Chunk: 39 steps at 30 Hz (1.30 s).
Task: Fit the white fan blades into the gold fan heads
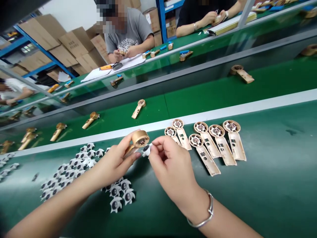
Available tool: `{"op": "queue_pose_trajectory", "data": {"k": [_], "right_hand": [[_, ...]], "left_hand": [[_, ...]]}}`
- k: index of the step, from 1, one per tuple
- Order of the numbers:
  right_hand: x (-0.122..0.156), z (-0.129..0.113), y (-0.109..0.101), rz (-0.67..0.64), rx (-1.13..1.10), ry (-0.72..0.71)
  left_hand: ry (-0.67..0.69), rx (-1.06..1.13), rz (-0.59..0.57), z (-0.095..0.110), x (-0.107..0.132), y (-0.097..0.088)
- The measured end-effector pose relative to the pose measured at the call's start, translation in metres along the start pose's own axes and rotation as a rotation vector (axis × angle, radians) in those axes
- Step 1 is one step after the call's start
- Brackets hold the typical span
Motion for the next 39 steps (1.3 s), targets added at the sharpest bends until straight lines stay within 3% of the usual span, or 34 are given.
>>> {"op": "queue_pose_trajectory", "data": {"k": [13, 18, 23, 27, 31, 33, 36, 39], "right_hand": [[0.004, 0.000, -0.003, 0.022, 0.048, -0.022], [0.003, 0.000, -0.001, 0.001, 0.089, -0.087], [0.001, 0.012, 0.006, -0.039, -0.040, 0.012], [0.002, 0.010, 0.005, -0.010, -0.025, -0.049], [0.006, 0.006, 0.004, 0.011, 0.054, -0.107], [0.006, 0.009, 0.007, -0.014, -0.016, -0.051], [0.006, 0.010, 0.010, -0.039, -0.183, 0.026], [0.008, 0.004, 0.006, -0.019, -0.235, 0.012]], "left_hand": [[0.118, -0.522, 0.197, 0.023, 0.017, 0.006], [0.234, -0.585, 0.258, 0.025, 0.020, 0.018], [0.190, -0.496, 0.316, 0.023, 0.022, 0.020], [0.254, -0.638, 0.399, 0.027, 0.025, 0.017], [0.322, -0.744, 0.381, 0.024, 0.027, 0.020], [0.316, -0.700, 0.367, 0.021, 0.027, 0.020], [0.231, -0.408, 0.310, 0.015, 0.026, 0.018], [0.153, -0.135, 0.252, 0.013, 0.026, 0.018]]}}
Point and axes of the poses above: each hand's wrist, its own x-axis away from the middle knuckle, its own y-axis out of the palm, z = x × y, the point moved 8 cm from there along -x, towards the middle knuckle, and after that the axes turned 2 degrees about z, right-handed, at the moved point
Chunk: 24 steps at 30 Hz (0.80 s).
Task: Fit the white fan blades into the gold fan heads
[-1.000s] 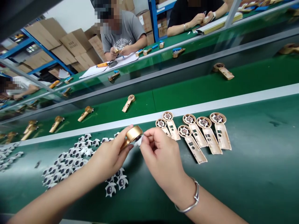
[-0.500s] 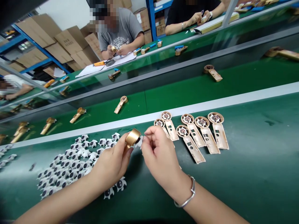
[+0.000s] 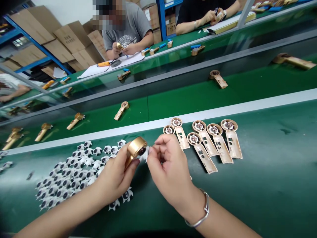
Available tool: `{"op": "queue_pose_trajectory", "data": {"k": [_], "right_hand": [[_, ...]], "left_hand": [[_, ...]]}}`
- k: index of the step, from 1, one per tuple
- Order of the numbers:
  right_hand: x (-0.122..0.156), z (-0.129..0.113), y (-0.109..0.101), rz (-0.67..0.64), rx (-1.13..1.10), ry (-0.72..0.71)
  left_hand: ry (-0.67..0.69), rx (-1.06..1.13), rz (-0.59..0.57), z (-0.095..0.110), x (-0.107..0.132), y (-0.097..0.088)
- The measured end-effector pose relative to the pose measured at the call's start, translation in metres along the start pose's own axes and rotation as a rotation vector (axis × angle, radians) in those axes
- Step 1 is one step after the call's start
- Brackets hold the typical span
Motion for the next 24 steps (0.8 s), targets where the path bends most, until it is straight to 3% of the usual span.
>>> {"op": "queue_pose_trajectory", "data": {"k": [4, 15, 24], "right_hand": [[0.004, -0.005, -0.004, 0.015, 0.011, 0.015], [0.005, -0.009, -0.006, 0.023, 0.045, 0.043], [0.005, -0.006, -0.006, 0.011, -0.004, 0.125]], "left_hand": [[-0.023, 0.114, -0.020, 0.003, 0.001, -0.002], [-0.075, 0.180, -0.095, 0.003, 0.001, 0.004], [0.150, -0.233, 0.073, 0.015, 0.002, -0.008]]}}
Point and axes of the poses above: each hand's wrist, its own x-axis away from the middle knuckle, its own y-axis out of the palm, z = x × y, the point moved 8 cm from there along -x, towards the middle knuckle, and after that the axes turned 2 degrees about z, right-handed, at the moved point
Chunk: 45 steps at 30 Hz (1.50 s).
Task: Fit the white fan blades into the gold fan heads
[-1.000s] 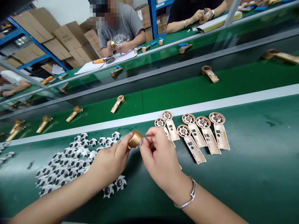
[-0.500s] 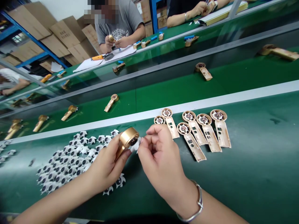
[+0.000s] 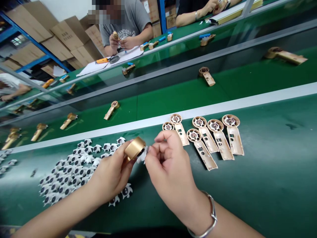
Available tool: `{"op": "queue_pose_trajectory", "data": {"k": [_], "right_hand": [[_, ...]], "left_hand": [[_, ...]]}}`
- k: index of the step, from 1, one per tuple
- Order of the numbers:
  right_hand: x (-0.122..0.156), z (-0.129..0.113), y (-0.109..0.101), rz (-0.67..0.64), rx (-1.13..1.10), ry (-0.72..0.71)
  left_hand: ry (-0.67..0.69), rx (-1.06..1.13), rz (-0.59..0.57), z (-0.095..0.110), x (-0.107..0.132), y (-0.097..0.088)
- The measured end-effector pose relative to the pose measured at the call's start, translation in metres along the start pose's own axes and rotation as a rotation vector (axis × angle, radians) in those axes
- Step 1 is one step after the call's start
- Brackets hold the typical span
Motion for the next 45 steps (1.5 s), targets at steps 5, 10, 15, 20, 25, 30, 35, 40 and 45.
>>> {"op": "queue_pose_trajectory", "data": {"k": [5, 10, 15, 20, 25, 30, 35, 40, 45], "right_hand": [[-0.001, -0.001, -0.001, 0.007, 0.011, -0.053], [0.000, -0.001, 0.001, -0.017, 0.042, -0.136], [-0.001, -0.001, 0.001, -0.026, 0.029, -0.132], [-0.003, 0.015, 0.028, -0.197, -0.271, 0.076], [-0.008, 0.044, 0.061, -0.336, 0.082, 0.037], [-0.019, 0.059, 0.108, -0.555, 0.705, -0.144], [-0.024, 0.058, 0.140, -0.629, 0.803, -0.184], [-0.022, 0.063, 0.141, -0.639, 0.812, -0.167], [-0.022, 0.061, 0.137, -0.636, 0.793, -0.182]], "left_hand": [[0.154, -0.248, 0.095, 0.008, 0.002, -0.004], [0.207, -0.302, 0.076, 0.012, 0.002, -0.004], [0.180, -0.285, 0.068, 0.016, 0.006, -0.001], [0.130, -0.279, 0.041, -0.001, 0.003, -0.011], [-0.483, -0.404, -0.112, -0.147, -0.005, -0.054], [-0.762, -0.612, -0.092, -0.292, 0.008, -0.083], [-0.852, -0.521, -0.099, -0.344, 0.029, -0.070], [-0.835, -0.487, 0.035, -0.346, 0.013, -0.060], [-0.721, -0.325, -0.032, -0.335, -0.032, -0.024]]}}
Point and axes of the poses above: each hand's wrist, its own x-axis away from the middle knuckle, its own y-axis out of the palm, z = x × y, the point moved 8 cm from there along -x, towards the middle knuckle, and after that the axes turned 2 degrees about z, right-handed, at the moved point
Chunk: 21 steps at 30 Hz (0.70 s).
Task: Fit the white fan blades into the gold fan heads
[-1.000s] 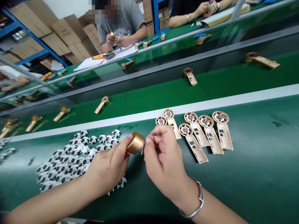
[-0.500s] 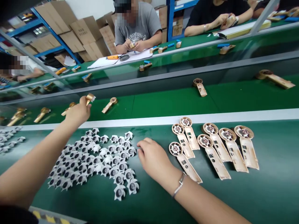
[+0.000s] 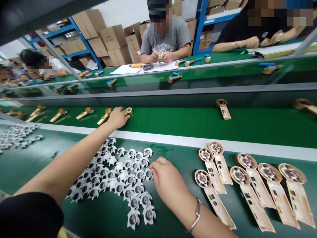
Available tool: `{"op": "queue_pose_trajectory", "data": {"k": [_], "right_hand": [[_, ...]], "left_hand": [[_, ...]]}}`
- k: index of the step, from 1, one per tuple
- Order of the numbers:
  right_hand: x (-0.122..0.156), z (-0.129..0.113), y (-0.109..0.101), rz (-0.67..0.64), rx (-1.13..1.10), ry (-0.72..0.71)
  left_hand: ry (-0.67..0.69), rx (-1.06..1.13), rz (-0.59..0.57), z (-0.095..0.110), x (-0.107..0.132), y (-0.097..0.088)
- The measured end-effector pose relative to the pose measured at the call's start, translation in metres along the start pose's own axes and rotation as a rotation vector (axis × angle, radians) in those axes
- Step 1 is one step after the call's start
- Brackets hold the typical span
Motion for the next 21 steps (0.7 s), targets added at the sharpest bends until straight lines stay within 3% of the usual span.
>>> {"op": "queue_pose_trajectory", "data": {"k": [3, 5, 8, 11, 15, 21], "right_hand": [[0.000, -0.002, -0.022, 0.047, -0.025, 0.038], [0.001, -0.006, -0.045, 0.116, -0.072, 0.063], [0.007, -0.015, -0.084, 0.280, -0.168, 0.043], [0.016, -0.022, -0.109, 0.419, -0.251, 0.011], [0.028, -0.027, -0.121, 0.539, -0.290, -0.007], [0.041, -0.040, -0.127, 0.618, -0.207, -0.059]], "left_hand": [[0.010, 0.097, -0.063, 0.022, 0.001, 0.001], [0.045, 0.185, -0.103, 0.041, 0.016, -0.006], [0.145, 0.341, -0.192, 0.079, 0.062, -0.020], [0.242, 0.601, -0.255, 0.118, 0.119, -0.040], [0.341, 0.843, -0.256, 0.153, 0.172, -0.068], [0.388, 0.808, -0.176, 0.163, 0.194, -0.089]]}}
Point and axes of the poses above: each hand's wrist, its own x-axis away from the middle knuckle, its own y-axis out of the palm, z = x × y, the point moved 8 cm from there along -x, towards the middle knuckle, and after that the axes turned 2 degrees about z, right-handed, at the moved point
